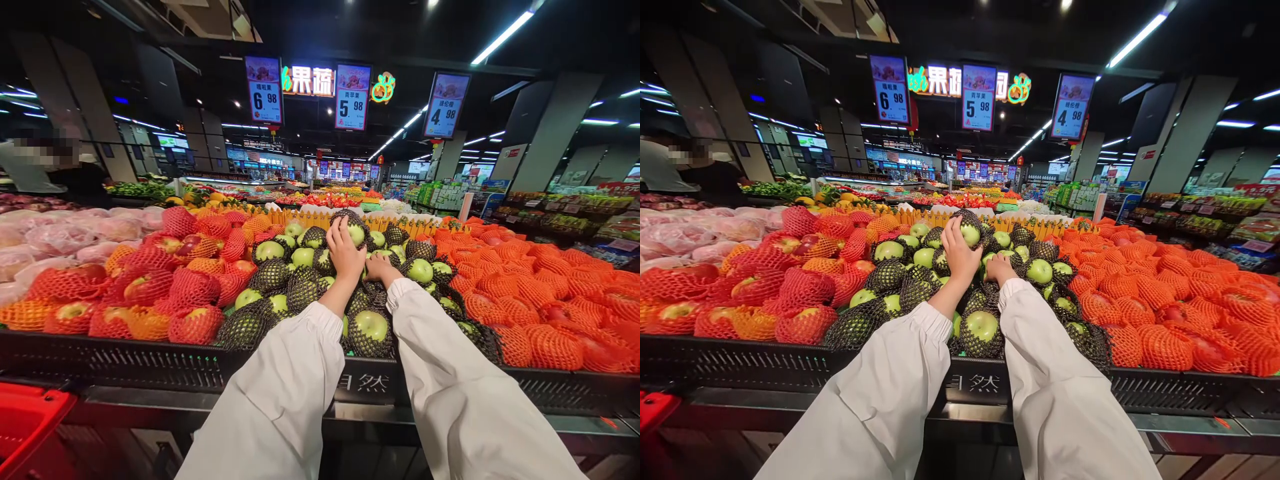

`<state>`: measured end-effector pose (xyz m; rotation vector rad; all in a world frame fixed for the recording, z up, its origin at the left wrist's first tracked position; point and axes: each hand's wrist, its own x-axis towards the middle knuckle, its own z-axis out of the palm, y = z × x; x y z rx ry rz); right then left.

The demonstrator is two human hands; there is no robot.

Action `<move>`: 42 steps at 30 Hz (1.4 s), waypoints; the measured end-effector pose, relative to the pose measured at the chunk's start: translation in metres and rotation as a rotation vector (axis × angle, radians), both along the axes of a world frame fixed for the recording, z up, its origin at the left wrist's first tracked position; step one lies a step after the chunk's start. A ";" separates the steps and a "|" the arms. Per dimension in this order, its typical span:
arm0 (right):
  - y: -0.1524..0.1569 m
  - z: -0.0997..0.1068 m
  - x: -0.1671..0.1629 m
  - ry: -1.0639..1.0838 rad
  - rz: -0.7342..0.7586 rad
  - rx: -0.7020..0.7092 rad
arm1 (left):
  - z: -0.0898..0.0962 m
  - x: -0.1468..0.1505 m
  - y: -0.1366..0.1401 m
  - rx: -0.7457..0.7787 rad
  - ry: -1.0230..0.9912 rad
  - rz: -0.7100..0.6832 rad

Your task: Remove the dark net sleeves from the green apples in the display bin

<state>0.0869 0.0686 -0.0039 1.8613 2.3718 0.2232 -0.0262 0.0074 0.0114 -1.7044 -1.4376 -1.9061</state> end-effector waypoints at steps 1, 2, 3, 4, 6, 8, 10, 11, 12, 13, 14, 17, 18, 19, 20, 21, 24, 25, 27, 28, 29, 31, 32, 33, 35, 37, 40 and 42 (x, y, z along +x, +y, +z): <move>0.001 0.000 -0.001 0.005 -0.001 0.000 | 0.000 0.000 0.000 -0.005 -0.003 -0.002; 0.002 0.000 -0.003 0.010 0.000 0.000 | 0.000 0.000 0.000 -0.008 -0.005 -0.004; 0.003 -0.001 -0.005 0.015 0.005 0.003 | 0.000 0.001 0.000 -0.008 -0.008 -0.006; 0.003 -0.001 -0.006 0.021 0.013 0.010 | 0.001 0.001 -0.001 -0.005 -0.010 -0.006; 0.002 -0.003 -0.007 0.034 0.041 0.039 | 0.001 0.001 -0.001 0.002 -0.016 -0.005; -0.001 -0.004 -0.004 0.052 0.078 0.089 | 0.001 0.001 -0.001 0.001 -0.021 -0.006; -0.006 -0.003 0.003 0.079 0.107 0.148 | 0.001 0.001 -0.001 -0.009 -0.022 -0.010; -0.009 -0.002 0.008 0.099 0.115 0.178 | 0.001 0.000 -0.001 -0.013 -0.019 -0.012; -0.012 -0.001 0.013 0.125 0.117 0.211 | 0.001 0.000 -0.001 -0.016 -0.013 -0.013; -0.015 0.001 0.018 0.156 0.112 0.246 | 0.001 0.000 -0.001 -0.018 -0.002 -0.015; -0.018 0.003 0.024 0.192 0.099 0.284 | 0.001 0.000 -0.001 -0.023 0.016 -0.019; -0.025 0.007 0.042 0.296 0.026 0.404 | 0.000 -0.001 0.000 -0.090 0.125 -0.034; -0.026 0.008 0.049 0.356 -0.008 0.455 | 0.000 -0.001 0.000 -0.131 0.186 -0.038; -0.027 0.008 0.055 0.442 -0.041 0.515 | -0.001 -0.001 0.001 -0.179 0.262 -0.040; -0.028 0.008 0.061 0.554 -0.069 0.582 | -0.002 -0.001 0.001 -0.231 0.352 -0.041; -0.028 0.008 0.067 0.688 -0.086 0.655 | -0.003 -0.001 0.002 -0.280 0.448 -0.042; -0.028 0.010 0.082 1.124 -0.059 0.859 | -0.007 0.002 0.004 -0.415 0.713 -0.053; -0.028 0.012 0.085 1.262 -0.028 0.915 | -0.008 0.003 0.004 -0.453 0.774 -0.055; -0.029 0.016 0.087 1.509 0.039 1.000 | -0.010 0.005 0.005 -0.531 0.861 -0.060; -0.030 0.018 0.087 1.612 0.072 1.021 | -0.011 0.006 0.005 -0.575 0.887 -0.065; -0.031 0.020 0.085 1.697 0.105 1.024 | -0.012 0.007 0.005 -0.617 0.904 -0.070; -0.031 0.021 0.081 1.836 0.159 0.973 | -0.013 0.007 0.006 -0.690 0.913 -0.073; -0.031 0.021 0.078 1.892 0.175 0.928 | -0.013 0.007 0.007 -0.718 0.910 -0.070; -0.031 0.019 0.076 1.933 0.183 0.879 | -0.012 0.007 0.007 -0.741 0.903 -0.059; -0.030 0.016 0.072 1.960 0.173 0.799 | -0.011 0.006 0.009 -0.796 0.882 -0.039; -0.029 0.013 0.070 1.937 0.151 0.755 | -0.008 0.005 0.009 -0.871 0.858 -0.027; -0.029 0.011 0.068 1.898 0.123 0.724 | -0.005 0.006 0.006 -0.980 0.819 -0.020; -0.030 0.012 0.067 1.895 0.110 0.695 | -0.004 0.008 0.002 -1.007 0.813 -0.011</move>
